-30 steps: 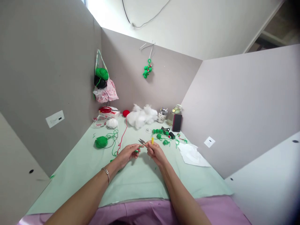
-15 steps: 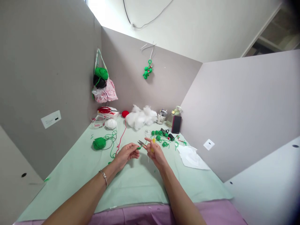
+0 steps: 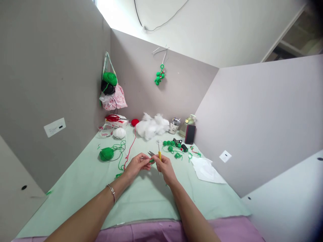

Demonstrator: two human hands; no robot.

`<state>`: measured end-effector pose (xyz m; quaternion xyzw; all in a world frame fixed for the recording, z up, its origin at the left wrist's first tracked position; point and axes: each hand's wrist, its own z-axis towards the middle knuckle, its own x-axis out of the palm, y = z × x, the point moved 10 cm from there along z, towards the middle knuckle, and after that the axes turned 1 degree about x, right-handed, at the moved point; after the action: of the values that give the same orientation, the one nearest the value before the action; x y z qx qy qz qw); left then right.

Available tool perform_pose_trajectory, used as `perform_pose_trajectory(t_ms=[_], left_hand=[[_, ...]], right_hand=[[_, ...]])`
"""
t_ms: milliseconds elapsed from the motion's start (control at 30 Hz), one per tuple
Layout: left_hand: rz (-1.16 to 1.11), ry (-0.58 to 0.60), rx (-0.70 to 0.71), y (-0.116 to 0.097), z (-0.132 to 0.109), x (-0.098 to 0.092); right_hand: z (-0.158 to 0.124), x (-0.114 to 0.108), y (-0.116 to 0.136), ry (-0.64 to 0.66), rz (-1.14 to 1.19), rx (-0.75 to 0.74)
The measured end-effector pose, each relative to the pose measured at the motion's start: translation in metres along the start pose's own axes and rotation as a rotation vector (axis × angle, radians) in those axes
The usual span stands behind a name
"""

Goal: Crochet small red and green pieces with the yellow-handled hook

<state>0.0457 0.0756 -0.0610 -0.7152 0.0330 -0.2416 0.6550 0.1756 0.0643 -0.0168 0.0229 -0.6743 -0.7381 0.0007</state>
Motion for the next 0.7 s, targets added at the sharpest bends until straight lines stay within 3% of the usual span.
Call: perform_pose_trajectory(t_ms=[333, 700], left_hand=[[0.035, -0.006, 0.091, -0.01, 0.0, 0.003], [0.121, -0.038, 0.089, 0.0, 0.001, -0.003]], right_hand=[[0.003, -0.005, -0.001, 0.006, 0.021, 0.0], [-0.004, 0.001, 0.011, -0.052, -0.215, -0.19]])
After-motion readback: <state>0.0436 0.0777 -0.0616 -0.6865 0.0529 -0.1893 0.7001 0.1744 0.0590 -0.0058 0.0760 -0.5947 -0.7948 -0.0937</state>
